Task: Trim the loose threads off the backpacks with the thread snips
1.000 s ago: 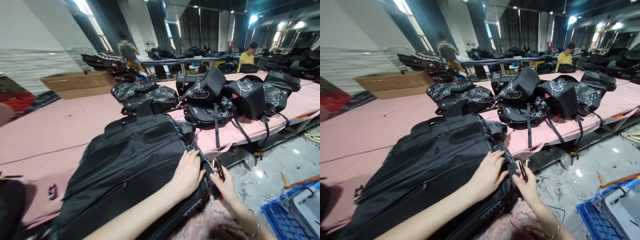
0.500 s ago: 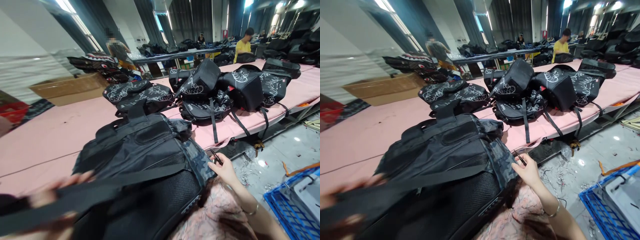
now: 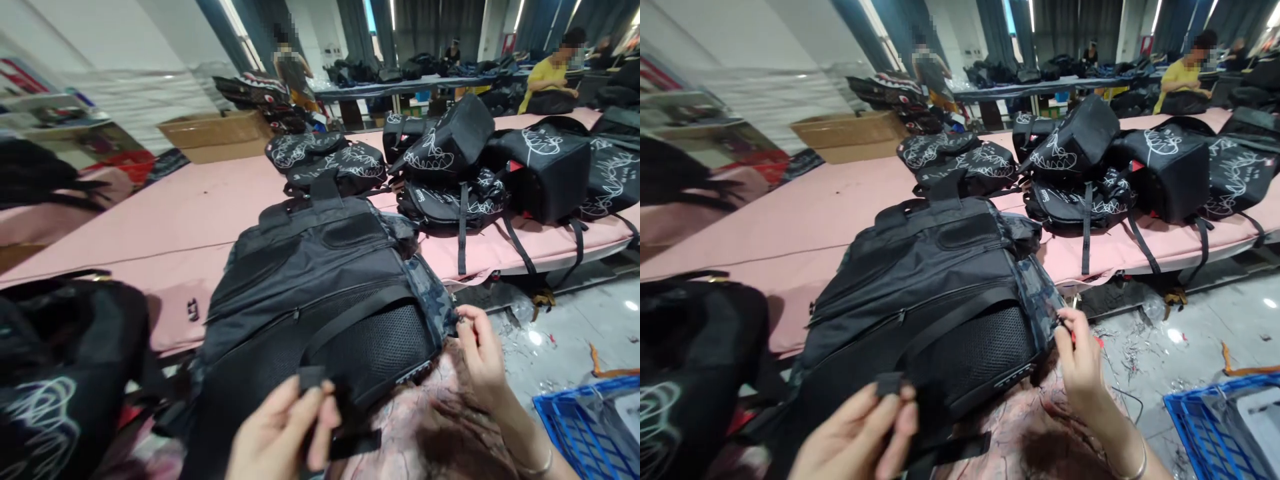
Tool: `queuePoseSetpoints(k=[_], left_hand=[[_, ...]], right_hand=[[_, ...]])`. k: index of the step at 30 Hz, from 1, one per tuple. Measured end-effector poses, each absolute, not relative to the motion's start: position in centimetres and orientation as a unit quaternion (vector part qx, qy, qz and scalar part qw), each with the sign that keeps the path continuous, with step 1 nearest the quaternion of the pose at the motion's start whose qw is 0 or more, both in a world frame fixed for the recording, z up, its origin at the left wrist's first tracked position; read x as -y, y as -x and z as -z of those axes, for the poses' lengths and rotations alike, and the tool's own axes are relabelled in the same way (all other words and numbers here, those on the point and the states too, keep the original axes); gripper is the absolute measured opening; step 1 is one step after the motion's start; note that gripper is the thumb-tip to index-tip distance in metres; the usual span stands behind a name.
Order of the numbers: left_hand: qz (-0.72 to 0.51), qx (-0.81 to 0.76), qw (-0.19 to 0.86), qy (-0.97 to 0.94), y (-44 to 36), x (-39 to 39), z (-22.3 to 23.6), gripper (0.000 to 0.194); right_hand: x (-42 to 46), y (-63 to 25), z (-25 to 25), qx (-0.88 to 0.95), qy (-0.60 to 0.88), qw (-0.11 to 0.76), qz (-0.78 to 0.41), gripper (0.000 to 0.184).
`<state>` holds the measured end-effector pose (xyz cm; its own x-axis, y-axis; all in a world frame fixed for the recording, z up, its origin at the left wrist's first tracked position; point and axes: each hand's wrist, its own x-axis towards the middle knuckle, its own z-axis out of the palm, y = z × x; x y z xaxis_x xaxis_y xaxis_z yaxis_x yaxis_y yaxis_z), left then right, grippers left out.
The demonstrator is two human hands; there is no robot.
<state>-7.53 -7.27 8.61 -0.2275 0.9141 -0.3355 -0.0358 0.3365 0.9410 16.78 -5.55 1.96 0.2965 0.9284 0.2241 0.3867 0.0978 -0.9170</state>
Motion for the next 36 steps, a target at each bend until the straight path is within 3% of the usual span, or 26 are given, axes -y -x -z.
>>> queuePoseSetpoints(k=[7,20,26,36], left_hand=[[-0.442,-0.546,0.596,-0.389,2.1,7.6,-8.6,0.022],[-0.391,-0.533,0.616,-0.428,2.9,7.5,-8.0,0.026],[-0.431,-0.531,0.626,-0.375,2.9,7.4,-8.2,0.026],[-0.416,-0.522,0.602,-0.437,2.9,7.5,-7.7,0.025]], right_hand=[[7.8,-14.2,-4.3,0.689,0.421,0.495,-0.323,0.023],[6.4,-13.6,-4.6,0.726,0.378,0.516,-0.250,0.013],[6.8,-14.3,-4.0,0.706,0.405,0.503,-0.291,0.020],[6.4,-14.2,-3.7,0.733,0.361,0.530,-0.228,0.020]])
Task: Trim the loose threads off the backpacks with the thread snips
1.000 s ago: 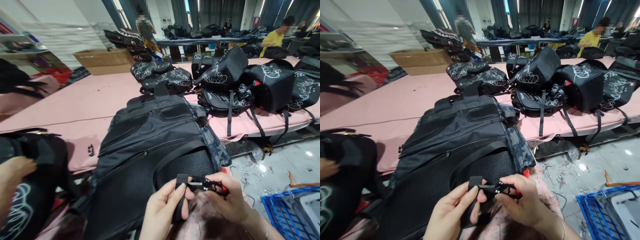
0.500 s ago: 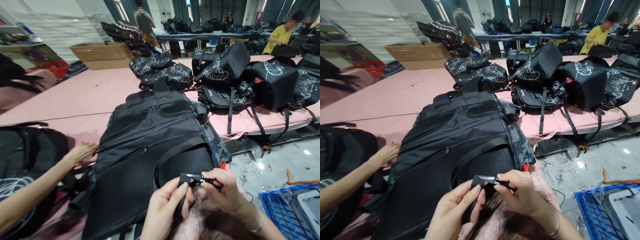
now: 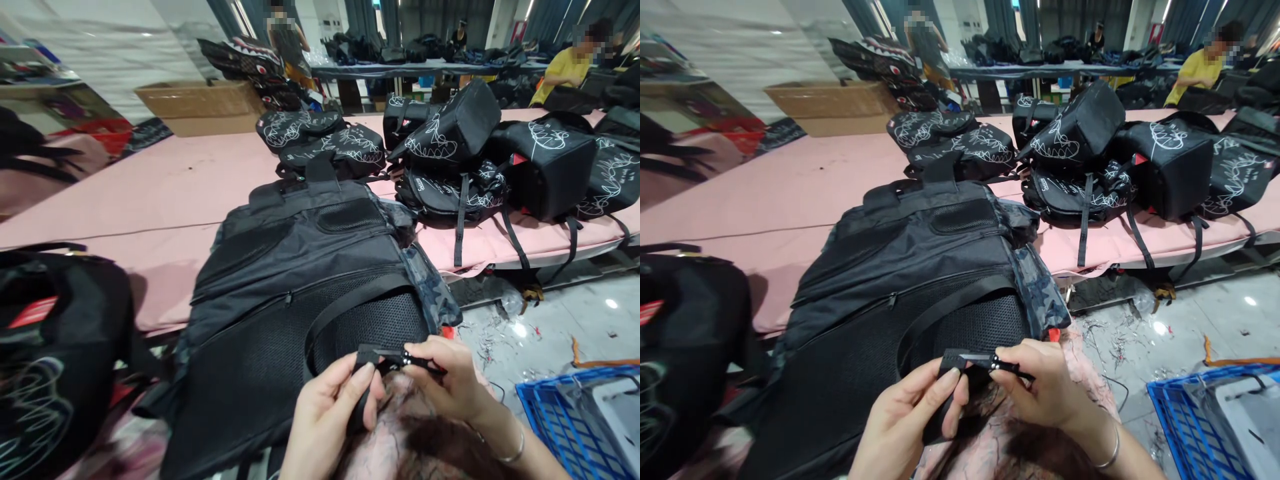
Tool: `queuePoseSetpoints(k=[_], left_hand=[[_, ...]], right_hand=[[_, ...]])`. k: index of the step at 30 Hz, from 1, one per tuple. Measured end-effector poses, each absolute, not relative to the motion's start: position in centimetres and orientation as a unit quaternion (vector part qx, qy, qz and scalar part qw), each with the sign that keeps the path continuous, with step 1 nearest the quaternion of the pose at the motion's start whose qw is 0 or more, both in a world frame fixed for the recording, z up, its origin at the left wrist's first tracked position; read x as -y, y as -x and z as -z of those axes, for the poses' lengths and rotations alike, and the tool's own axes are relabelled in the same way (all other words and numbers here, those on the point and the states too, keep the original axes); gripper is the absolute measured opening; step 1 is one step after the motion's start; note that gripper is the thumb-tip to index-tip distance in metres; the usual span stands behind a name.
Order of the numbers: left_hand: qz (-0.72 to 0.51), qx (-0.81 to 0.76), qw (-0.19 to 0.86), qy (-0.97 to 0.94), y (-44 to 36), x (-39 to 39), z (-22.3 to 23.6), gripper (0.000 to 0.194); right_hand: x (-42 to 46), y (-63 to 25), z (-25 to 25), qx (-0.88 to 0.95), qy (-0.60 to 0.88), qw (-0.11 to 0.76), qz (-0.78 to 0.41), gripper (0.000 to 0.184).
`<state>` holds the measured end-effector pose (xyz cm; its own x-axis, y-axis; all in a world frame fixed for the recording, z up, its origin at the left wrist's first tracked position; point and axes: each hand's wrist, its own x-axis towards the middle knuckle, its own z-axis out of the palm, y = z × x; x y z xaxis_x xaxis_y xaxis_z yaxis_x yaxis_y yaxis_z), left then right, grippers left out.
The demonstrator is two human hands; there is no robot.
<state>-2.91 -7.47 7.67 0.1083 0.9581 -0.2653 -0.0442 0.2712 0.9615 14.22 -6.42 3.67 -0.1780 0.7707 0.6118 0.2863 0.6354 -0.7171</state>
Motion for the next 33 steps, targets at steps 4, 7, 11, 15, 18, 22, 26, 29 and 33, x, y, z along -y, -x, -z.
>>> queuePoseSetpoints(k=[4,7,11,15,18,22,26,29,33], left_hand=[[-0.406,-0.526,0.595,-0.453,2.6,7.3,-7.9,0.025],[-0.401,-0.529,0.599,-0.448,2.4,7.3,-8.2,0.023],[-0.424,-0.458,0.712,-0.323,2.6,7.6,-8.0,0.020],[-0.388,-0.261,0.868,-0.168,2.4,8.0,-6.4,0.020],[-0.333,-0.227,0.907,-0.122,1.9,8.2,-5.3,0.025],[-0.347,-0.323,0.868,-0.147,1.2,8.4,-6.0,0.029],[-0.458,-0.528,0.652,-0.293,1.3,8.6,-7.7,0.036],[-0.449,-0.601,0.560,-0.351,1.7,8.5,-7.9,0.031],[-0.486,-0.591,0.573,-0.295,2.0,8.0,-7.8,0.029]], right_hand=[[6.7,-14.0,-3.9,0.723,0.375,0.524,-0.250,0.023],[6.7,-14.1,-4.2,0.741,0.364,0.509,-0.244,0.019],[6.5,-14.2,-3.9,0.671,0.396,0.542,-0.315,0.014],[5.7,-13.3,-3.7,0.513,0.403,0.544,-0.528,0.028],[5.0,-12.6,-4.6,0.484,0.368,0.485,-0.628,0.029],[4.8,-12.3,-5.8,0.456,0.402,0.475,-0.637,0.024],[5.0,-12.2,-6.2,0.457,0.451,0.472,-0.603,0.020],[5.2,-12.0,-6.0,0.472,0.459,0.458,-0.598,0.015],[5.7,-12.4,-5.1,0.520,0.478,0.484,-0.516,0.014]])
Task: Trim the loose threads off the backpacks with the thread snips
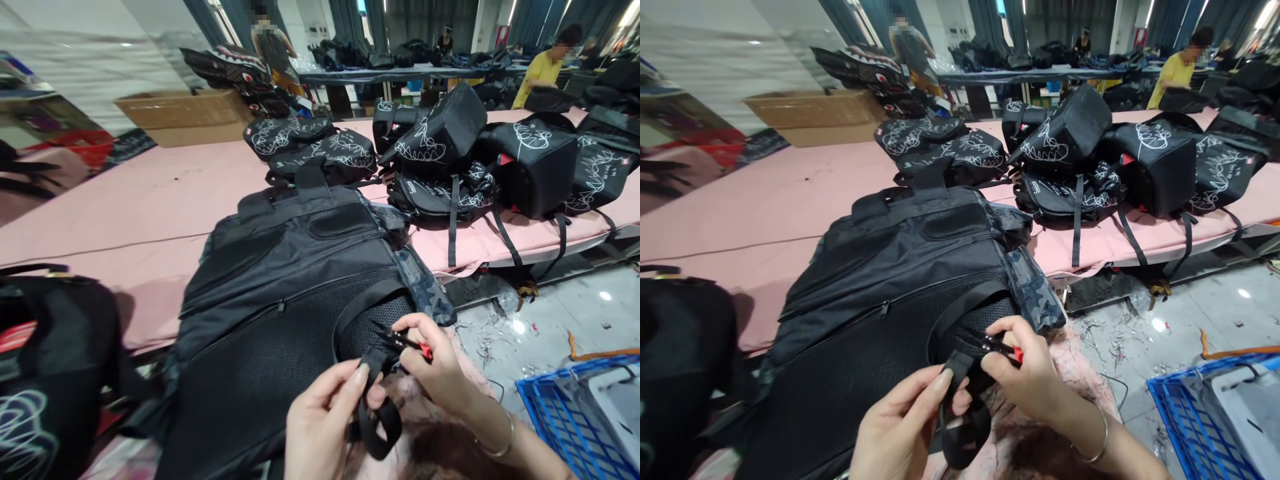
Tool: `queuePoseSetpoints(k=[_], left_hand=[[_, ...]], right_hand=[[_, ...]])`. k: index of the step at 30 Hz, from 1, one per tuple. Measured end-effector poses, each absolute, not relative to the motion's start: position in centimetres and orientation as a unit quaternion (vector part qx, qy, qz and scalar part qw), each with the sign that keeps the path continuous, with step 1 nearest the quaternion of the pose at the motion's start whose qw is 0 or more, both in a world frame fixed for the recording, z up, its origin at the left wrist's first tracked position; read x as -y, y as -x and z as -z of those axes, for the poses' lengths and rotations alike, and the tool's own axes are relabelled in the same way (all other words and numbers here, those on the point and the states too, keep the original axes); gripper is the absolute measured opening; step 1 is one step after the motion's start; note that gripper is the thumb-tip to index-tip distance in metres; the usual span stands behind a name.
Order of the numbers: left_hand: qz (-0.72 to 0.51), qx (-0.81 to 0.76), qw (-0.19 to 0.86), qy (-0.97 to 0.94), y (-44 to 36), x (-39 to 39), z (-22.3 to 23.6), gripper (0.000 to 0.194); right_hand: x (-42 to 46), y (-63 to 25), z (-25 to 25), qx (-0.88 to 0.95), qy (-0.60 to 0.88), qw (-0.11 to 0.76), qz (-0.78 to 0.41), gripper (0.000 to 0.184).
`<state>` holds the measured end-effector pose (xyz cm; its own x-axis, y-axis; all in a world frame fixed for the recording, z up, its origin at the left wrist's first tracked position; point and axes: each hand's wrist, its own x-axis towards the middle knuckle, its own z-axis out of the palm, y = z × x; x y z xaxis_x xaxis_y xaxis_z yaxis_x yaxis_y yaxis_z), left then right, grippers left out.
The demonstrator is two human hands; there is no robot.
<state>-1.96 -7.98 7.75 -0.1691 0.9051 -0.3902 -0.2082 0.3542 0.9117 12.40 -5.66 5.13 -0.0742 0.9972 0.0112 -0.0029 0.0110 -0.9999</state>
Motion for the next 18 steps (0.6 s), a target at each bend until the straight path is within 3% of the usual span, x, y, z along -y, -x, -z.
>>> queuePoseSetpoints(k=[4,12,18], left_hand=[[-0.526,-0.588,0.553,-0.267,2.0,7.6,-7.9,0.029],[-0.499,-0.601,0.536,-0.319,1.8,7.8,-8.2,0.027],[-0.482,-0.596,0.543,-0.344,2.0,7.9,-8.1,0.026]], right_hand=[[6.4,-13.3,-4.2,0.598,0.472,0.503,-0.408,0.010],[6.3,-13.8,-4.6,0.757,0.399,0.494,-0.153,0.020],[6.2,-14.2,-4.0,0.779,0.406,0.464,-0.110,0.016]])
